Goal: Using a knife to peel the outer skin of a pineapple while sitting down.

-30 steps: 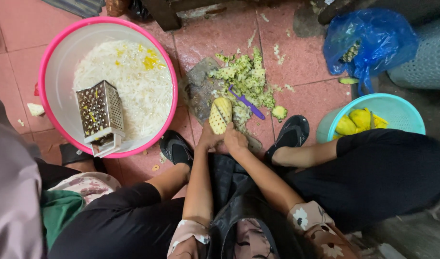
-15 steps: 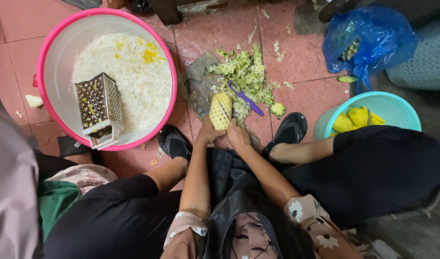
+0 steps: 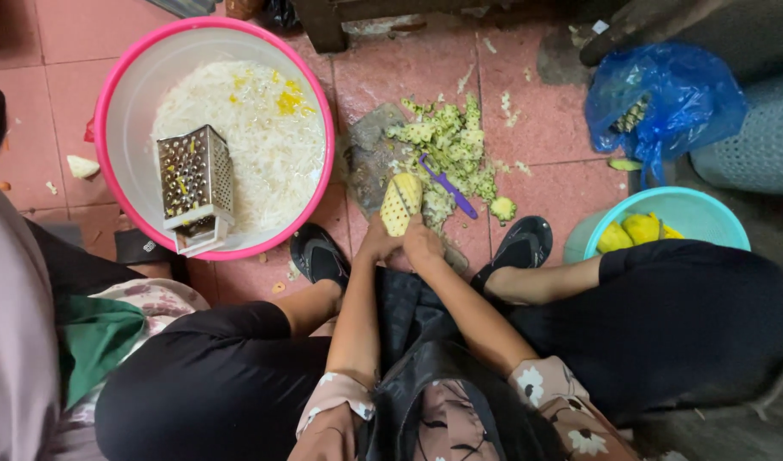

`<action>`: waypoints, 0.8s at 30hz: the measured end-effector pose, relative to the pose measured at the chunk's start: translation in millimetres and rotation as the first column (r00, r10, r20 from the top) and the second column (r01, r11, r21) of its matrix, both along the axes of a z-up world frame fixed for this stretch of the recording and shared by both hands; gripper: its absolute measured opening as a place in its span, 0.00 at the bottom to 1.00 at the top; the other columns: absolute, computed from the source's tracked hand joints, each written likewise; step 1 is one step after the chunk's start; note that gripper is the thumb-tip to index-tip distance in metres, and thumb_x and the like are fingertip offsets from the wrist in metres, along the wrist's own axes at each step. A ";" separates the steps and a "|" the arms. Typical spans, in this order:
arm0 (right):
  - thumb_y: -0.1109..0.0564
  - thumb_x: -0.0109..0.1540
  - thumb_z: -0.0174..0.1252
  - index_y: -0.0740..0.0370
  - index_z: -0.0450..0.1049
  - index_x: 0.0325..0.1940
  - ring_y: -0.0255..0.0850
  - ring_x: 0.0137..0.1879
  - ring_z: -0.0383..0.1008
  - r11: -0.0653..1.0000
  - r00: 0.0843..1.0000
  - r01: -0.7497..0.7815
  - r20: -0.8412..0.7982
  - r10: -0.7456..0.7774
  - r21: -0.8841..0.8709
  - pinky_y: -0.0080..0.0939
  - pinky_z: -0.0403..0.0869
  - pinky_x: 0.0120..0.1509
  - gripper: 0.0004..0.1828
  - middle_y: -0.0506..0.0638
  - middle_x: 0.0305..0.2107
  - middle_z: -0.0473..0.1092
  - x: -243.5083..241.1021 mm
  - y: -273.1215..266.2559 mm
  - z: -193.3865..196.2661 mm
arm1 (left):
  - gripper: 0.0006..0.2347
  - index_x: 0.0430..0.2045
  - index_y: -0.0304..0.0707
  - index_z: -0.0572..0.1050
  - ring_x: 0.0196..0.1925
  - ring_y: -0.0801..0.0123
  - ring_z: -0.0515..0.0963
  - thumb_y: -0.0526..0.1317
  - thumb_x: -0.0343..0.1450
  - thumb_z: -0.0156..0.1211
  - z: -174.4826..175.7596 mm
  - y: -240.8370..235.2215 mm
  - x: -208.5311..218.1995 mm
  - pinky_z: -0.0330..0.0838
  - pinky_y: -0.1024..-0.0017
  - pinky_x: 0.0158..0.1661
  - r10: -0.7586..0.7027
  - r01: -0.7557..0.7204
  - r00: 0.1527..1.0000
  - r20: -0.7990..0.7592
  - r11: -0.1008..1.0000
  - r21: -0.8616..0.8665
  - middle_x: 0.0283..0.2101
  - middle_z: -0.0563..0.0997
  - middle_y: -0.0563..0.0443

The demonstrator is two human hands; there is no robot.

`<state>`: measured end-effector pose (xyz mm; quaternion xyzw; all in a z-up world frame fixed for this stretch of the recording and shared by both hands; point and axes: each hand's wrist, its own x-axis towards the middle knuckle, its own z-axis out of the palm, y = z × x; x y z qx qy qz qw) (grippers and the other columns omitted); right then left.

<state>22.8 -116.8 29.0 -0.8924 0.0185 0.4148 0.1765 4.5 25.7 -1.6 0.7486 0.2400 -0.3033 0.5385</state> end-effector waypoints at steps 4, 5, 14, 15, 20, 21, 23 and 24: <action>0.53 0.69 0.39 0.67 0.58 0.56 0.71 0.56 0.74 0.995 0.992 -0.099 0.076 0.099 -0.001 0.73 0.70 0.61 0.16 0.72 0.47 0.74 11.2 -8.7 -12.5 | 0.47 0.63 0.36 0.55 0.64 0.33 0.70 0.55 0.54 0.78 34.6 -8.7 9.2 0.64 0.48 0.64 0.048 -0.047 0.998 0.028 0.999 -0.015 0.58 0.71 0.21; 0.53 0.68 0.42 0.69 0.61 0.54 0.71 0.57 0.74 0.995 0.995 -0.088 0.054 0.085 0.055 0.73 0.71 0.60 0.17 0.73 0.46 0.74 14.9 -13.3 -20.8 | 0.47 0.62 0.37 0.57 0.63 0.36 0.72 0.53 0.51 0.80 46.3 -14.7 10.8 0.67 0.49 0.62 0.073 -0.072 0.997 0.028 0.997 -0.040 0.57 0.73 0.24; 0.52 0.68 0.37 0.75 0.73 0.42 0.71 0.48 0.77 0.978 0.968 -0.143 0.229 0.106 0.153 0.70 0.73 0.55 0.24 0.77 0.35 0.75 10.6 -61.9 64.2 | 0.46 0.60 0.33 0.59 0.60 0.36 0.75 0.48 0.48 0.81 59.5 -18.4 13.9 0.70 0.49 0.60 0.114 -0.114 0.993 -0.023 0.994 -0.004 0.54 0.75 0.24; 0.49 0.69 0.37 0.73 0.73 0.41 0.71 0.48 0.77 0.979 0.966 -0.145 0.236 0.108 0.146 0.69 0.73 0.56 0.25 0.75 0.35 0.76 3.4 -68.8 62.1 | 0.46 0.60 0.34 0.59 0.60 0.36 0.75 0.47 0.48 0.81 63.5 -19.3 12.6 0.70 0.49 0.59 0.113 -0.114 0.993 -0.030 0.993 -0.008 0.54 0.75 0.25; 0.43 0.68 0.34 0.68 0.73 0.45 0.70 0.54 0.75 0.989 0.994 -0.076 0.084 0.066 0.129 0.69 0.68 0.65 0.28 0.74 0.37 0.76 5.2 -50.5 132.8 | 0.47 0.59 0.31 0.60 0.60 0.33 0.74 0.48 0.48 0.81 61.8 -23.9 10.4 0.69 0.48 0.60 0.110 -0.110 0.994 0.008 0.994 0.000 0.54 0.74 0.22; 0.42 0.68 0.34 0.67 0.73 0.46 0.70 0.55 0.74 0.991 0.998 -0.049 0.055 0.043 0.121 0.69 0.68 0.65 0.29 0.75 0.39 0.76 4.8 -51.8 125.6 | 0.46 0.59 0.30 0.60 0.61 0.33 0.73 0.47 0.48 0.82 67.8 -24.9 10.5 0.69 0.48 0.61 0.107 -0.107 0.994 0.011 0.994 0.000 0.54 0.74 0.21; 0.43 0.68 0.34 0.68 0.72 0.47 0.71 0.55 0.74 0.993 0.997 -0.058 0.049 0.054 0.105 0.69 0.68 0.65 0.28 0.76 0.40 0.75 4.2 -43.2 155.8 | 0.47 0.60 0.30 0.59 0.61 0.32 0.73 0.47 0.48 0.82 63.1 -26.4 9.9 0.68 0.47 0.62 0.099 -0.099 0.995 0.002 0.995 0.011 0.55 0.72 0.21; 0.44 0.68 0.34 0.68 0.72 0.48 0.72 0.55 0.74 0.994 0.997 -0.067 0.044 0.064 0.090 0.69 0.68 0.65 0.28 0.77 0.40 0.75 4.0 -38.6 171.0 | 0.48 0.60 0.30 0.58 0.62 0.31 0.72 0.48 0.48 0.82 60.8 -27.0 9.7 0.67 0.47 0.62 0.090 -0.090 0.996 -0.005 0.996 0.023 0.56 0.71 0.21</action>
